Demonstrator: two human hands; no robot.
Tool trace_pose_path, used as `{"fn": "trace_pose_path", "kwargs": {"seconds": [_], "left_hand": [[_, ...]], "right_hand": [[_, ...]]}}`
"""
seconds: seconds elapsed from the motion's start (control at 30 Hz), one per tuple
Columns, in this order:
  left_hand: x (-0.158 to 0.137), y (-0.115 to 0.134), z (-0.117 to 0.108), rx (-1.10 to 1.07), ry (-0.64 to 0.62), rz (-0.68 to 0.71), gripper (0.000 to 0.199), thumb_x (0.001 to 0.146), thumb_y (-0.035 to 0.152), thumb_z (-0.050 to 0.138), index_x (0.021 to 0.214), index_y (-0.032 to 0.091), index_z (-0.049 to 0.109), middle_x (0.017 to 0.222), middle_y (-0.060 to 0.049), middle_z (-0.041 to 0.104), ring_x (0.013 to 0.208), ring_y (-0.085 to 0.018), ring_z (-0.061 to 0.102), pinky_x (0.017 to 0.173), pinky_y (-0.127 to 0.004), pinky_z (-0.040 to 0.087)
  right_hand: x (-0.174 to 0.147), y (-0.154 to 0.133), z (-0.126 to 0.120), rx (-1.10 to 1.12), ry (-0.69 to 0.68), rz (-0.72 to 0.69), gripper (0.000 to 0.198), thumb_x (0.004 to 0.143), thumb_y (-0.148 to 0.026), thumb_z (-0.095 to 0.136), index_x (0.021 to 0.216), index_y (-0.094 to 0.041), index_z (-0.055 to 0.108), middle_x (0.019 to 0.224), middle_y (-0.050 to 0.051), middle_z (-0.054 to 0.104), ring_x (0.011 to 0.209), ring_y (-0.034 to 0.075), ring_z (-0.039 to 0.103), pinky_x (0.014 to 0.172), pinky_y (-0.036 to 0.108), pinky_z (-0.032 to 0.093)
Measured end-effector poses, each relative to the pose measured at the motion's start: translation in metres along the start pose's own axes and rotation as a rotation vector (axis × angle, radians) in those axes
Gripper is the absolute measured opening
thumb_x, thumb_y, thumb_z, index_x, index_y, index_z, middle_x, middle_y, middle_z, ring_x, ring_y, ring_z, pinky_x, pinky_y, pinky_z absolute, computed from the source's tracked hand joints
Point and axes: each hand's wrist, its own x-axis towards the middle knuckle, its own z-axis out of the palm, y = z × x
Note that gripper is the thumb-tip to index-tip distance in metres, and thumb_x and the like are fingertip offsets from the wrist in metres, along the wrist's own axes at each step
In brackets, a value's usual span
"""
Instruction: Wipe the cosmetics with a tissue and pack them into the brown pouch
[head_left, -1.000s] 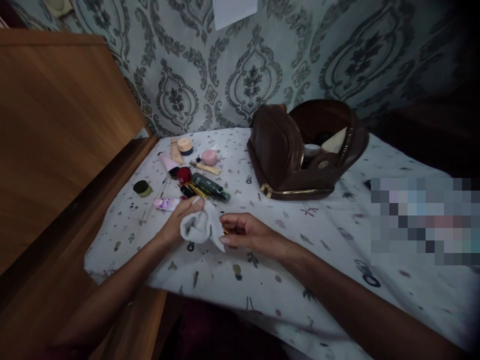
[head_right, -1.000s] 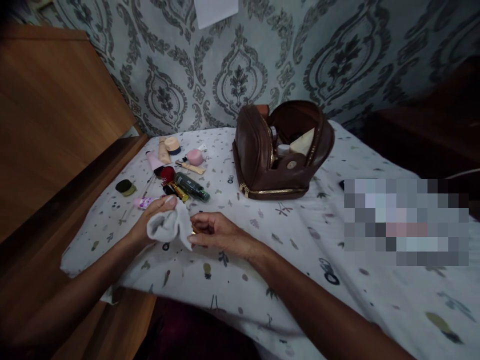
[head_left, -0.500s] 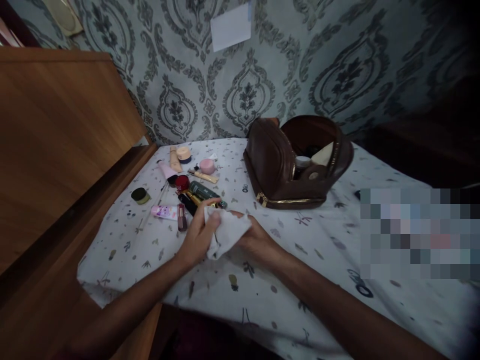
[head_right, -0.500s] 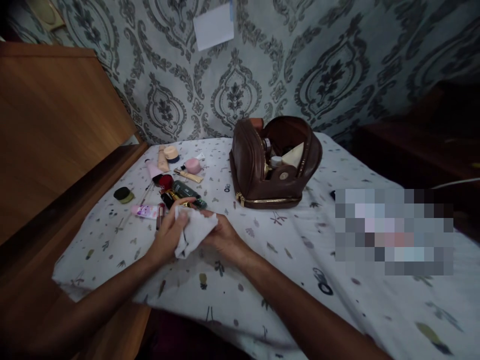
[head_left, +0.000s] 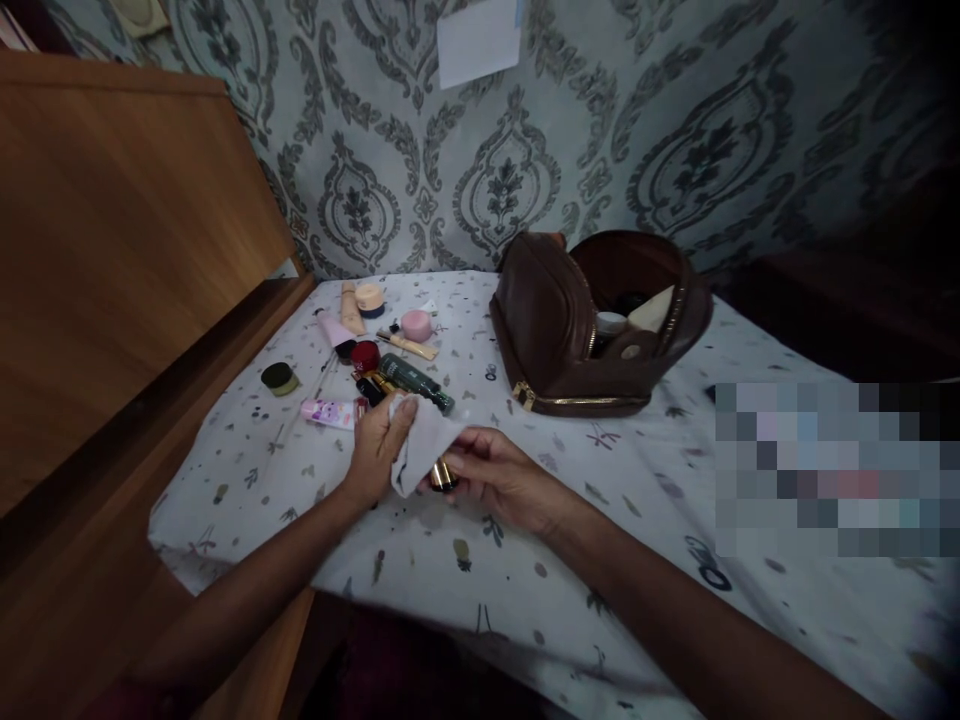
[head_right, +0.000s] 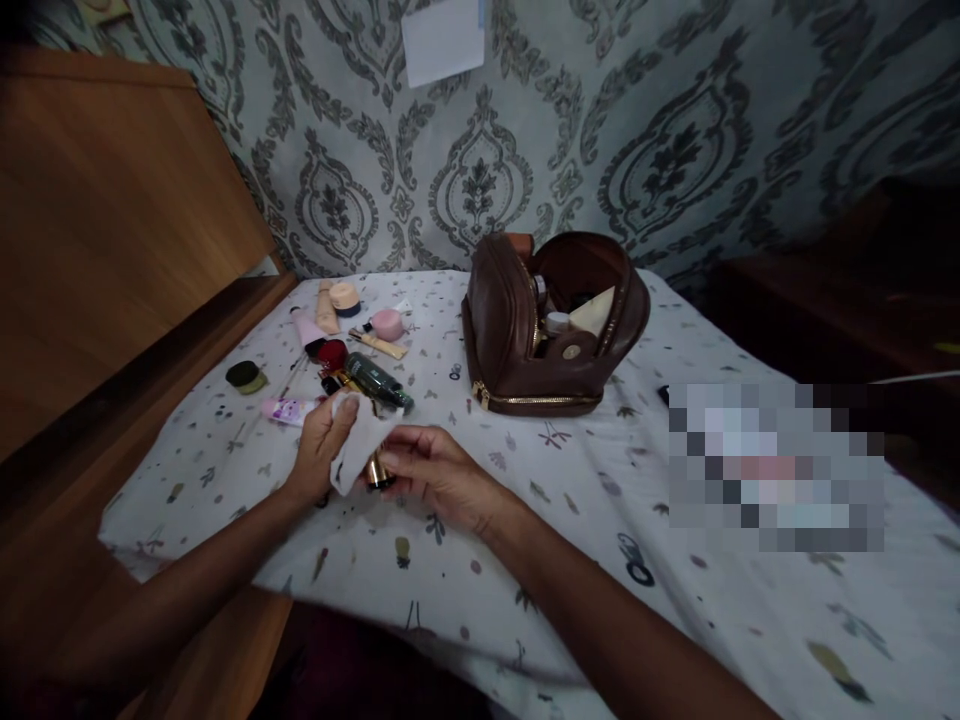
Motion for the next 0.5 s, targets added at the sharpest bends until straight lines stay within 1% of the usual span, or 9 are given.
{"fn": "trace_pose_path", "kwargs": {"seconds": [0.03,0.1,0.17,0.23,0.27,0.4,0.5], "left_hand": [[0.0007,-0.0008,-0.0006,-0.016,0.007,-0.012,0.038,0.096,0.051,0.042,0.074,0.02,0.047,0.064,0.004,0.046,0.059,-0.012,0.043,0.055,-0.024,0.035],[0.0028,-0.0023,-0.001,-0.015,0.026,-0.021,0.031,0.096,0.047,0.045,0.082,0.02,0.052,0.07,0.003,0.051,0.063,-0.012,0.047,0.059,-0.024,0.037],[0.0052,-0.0041,-0.0009,0.025,0.064,0.001,0.022,0.095,0.04,0.047,0.095,0.02,0.055,0.081,0.001,0.057,0.072,-0.014,0.052,0.065,-0.025,0.04],[0.0074,-0.0065,-0.001,0.058,0.097,0.033,0.02,0.095,0.035,0.048,0.106,0.02,0.056,0.093,-0.001,0.06,0.081,-0.016,0.054,0.072,-0.026,0.041],[0.0081,-0.0078,-0.001,0.065,0.102,0.043,0.021,0.095,0.033,0.047,0.108,0.02,0.056,0.096,-0.002,0.061,0.083,-0.017,0.055,0.074,-0.027,0.042],[0.007,-0.0092,0.0003,0.059,0.054,0.05,0.021,0.095,0.029,0.042,0.102,0.02,0.06,0.092,-0.002,0.062,0.086,-0.019,0.056,0.078,-0.03,0.042],[0.0024,-0.0034,0.0038,0.054,0.004,0.081,0.026,0.096,0.03,0.039,0.098,0.018,0.062,0.09,-0.003,0.059,0.089,-0.02,0.056,0.082,-0.032,0.043]], "right_hand": [[-0.0005,-0.001,-0.0001,0.03,-0.014,0.008,0.036,0.073,-0.038,0.08,0.099,-0.016,0.067,0.083,0.003,0.07,0.075,0.014,0.068,0.061,0.022,0.05],[-0.0006,-0.0025,-0.0008,0.08,-0.001,-0.005,0.036,0.074,-0.036,0.081,0.102,-0.017,0.068,0.085,0.003,0.07,0.076,0.012,0.069,0.063,0.02,0.051],[0.0001,-0.0032,-0.0014,0.107,0.037,-0.028,0.037,0.072,-0.035,0.083,0.101,-0.017,0.069,0.084,0.002,0.071,0.076,0.011,0.068,0.063,0.018,0.051],[0.0013,-0.0029,-0.0013,0.103,0.072,-0.044,0.036,0.07,-0.035,0.085,0.097,-0.016,0.07,0.083,0.003,0.071,0.075,0.011,0.067,0.063,0.017,0.051],[0.0019,-0.0025,-0.0009,0.093,0.088,-0.049,0.035,0.069,-0.035,0.085,0.094,-0.015,0.071,0.083,0.003,0.071,0.075,0.011,0.067,0.062,0.017,0.05],[0.0027,0.0004,0.0019,0.032,0.137,-0.055,0.032,0.066,-0.036,0.087,0.086,-0.016,0.073,0.08,0.001,0.069,0.072,0.01,0.064,0.058,0.017,0.05],[0.0026,0.003,0.0028,0.0,0.168,-0.051,0.036,0.063,-0.036,0.088,0.089,-0.016,0.073,0.081,0.001,0.068,0.07,0.011,0.063,0.06,0.021,0.053]]}}
